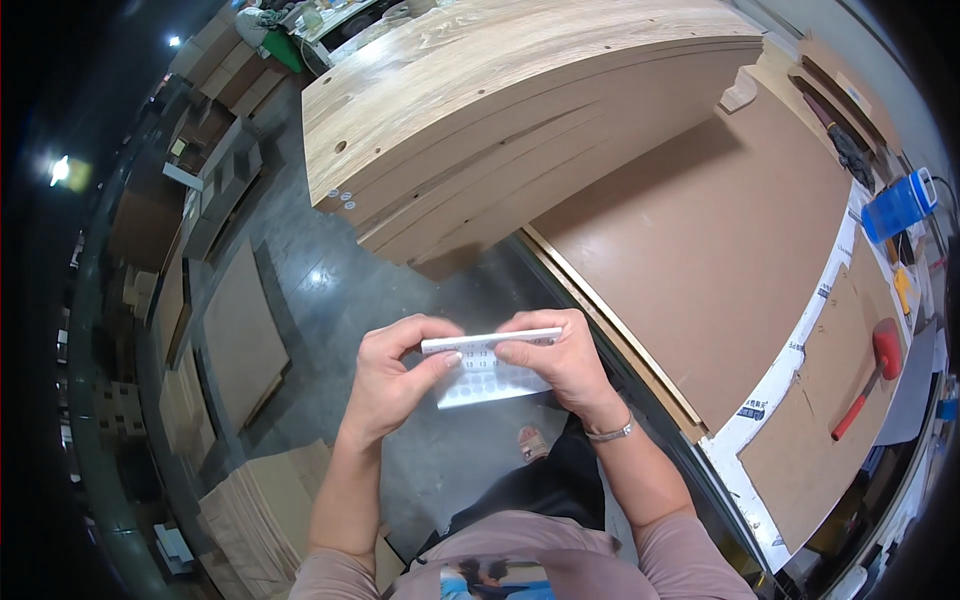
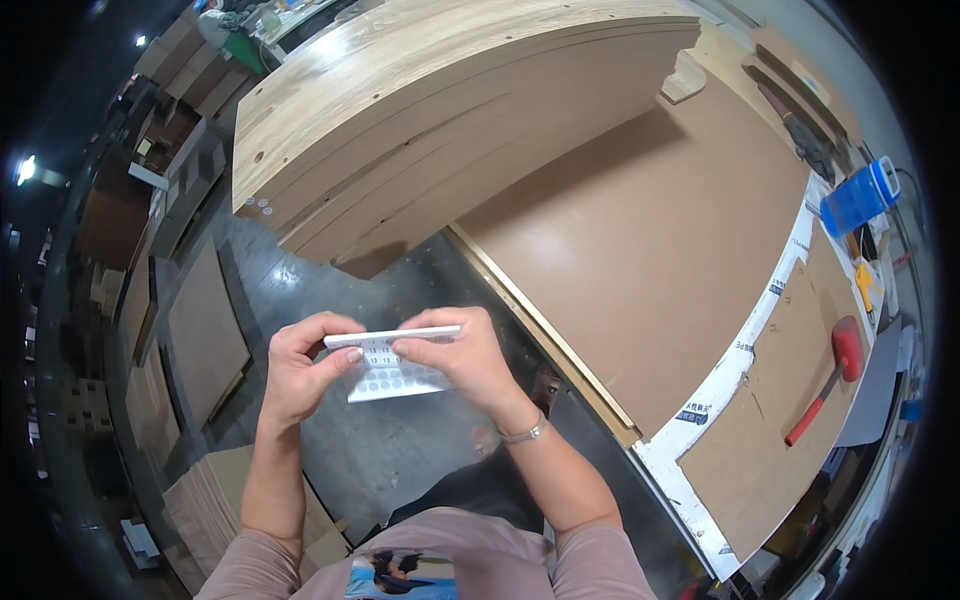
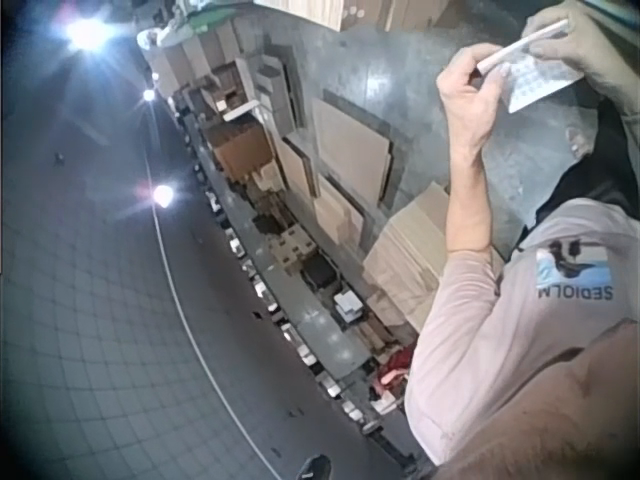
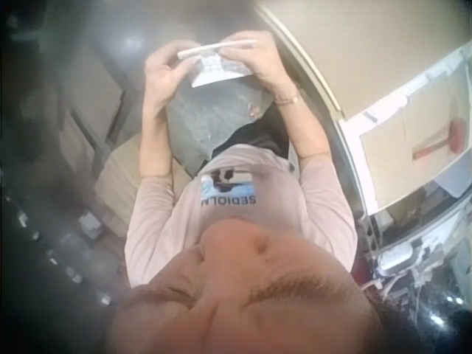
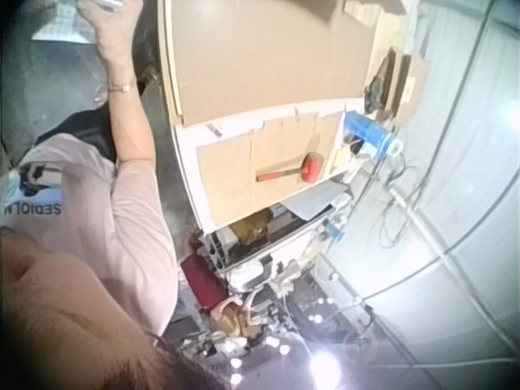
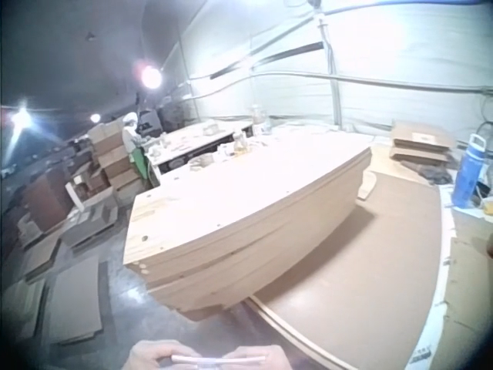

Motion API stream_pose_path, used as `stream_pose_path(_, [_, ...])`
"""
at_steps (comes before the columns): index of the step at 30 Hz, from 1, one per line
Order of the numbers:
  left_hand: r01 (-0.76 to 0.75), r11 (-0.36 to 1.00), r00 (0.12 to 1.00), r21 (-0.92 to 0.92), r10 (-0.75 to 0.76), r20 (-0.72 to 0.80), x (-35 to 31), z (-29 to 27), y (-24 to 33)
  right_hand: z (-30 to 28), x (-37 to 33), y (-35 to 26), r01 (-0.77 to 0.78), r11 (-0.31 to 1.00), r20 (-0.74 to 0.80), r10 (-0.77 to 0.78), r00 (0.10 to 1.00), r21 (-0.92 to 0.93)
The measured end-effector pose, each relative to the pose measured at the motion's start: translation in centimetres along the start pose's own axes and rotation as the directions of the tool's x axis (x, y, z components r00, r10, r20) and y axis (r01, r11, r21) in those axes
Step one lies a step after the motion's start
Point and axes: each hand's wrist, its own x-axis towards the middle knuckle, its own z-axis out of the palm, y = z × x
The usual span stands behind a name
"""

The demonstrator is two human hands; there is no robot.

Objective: The person applies numbered circular labels to the edges of a stack of curved wood panels and then wipes the surface of a panel with a cloth dampened from a bottle.

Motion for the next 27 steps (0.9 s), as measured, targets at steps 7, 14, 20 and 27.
stream_pose_path(7, [-0.040,0.995,0.995,0.095,0.048,-0.090,0.3,1.3,0.2,-1.2,-0.7,-0.3,0.064,0.998,-0.026,-0.064,0.998,0.026])
stream_pose_path(14, [0.096,0.988,0.993,0.125,-0.103,0.051,0.1,0.4,-0.1,-0.1,-1.1,-0.9,0.040,0.991,-0.058,-0.034,0.998,0.124])
stream_pose_path(20, [0.036,0.998,0.994,0.047,-0.031,-0.109,0.5,1.2,0.1,-0.8,-0.9,-0.3,0.085,0.996,0.011,-0.086,0.996,0.021])
stream_pose_path(27, [0.104,0.993,0.994,0.051,-0.103,-0.020,0.9,-0.1,-0.8,0.3,-0.5,-0.2,0.084,0.996,-0.008,-0.084,0.996,0.033])
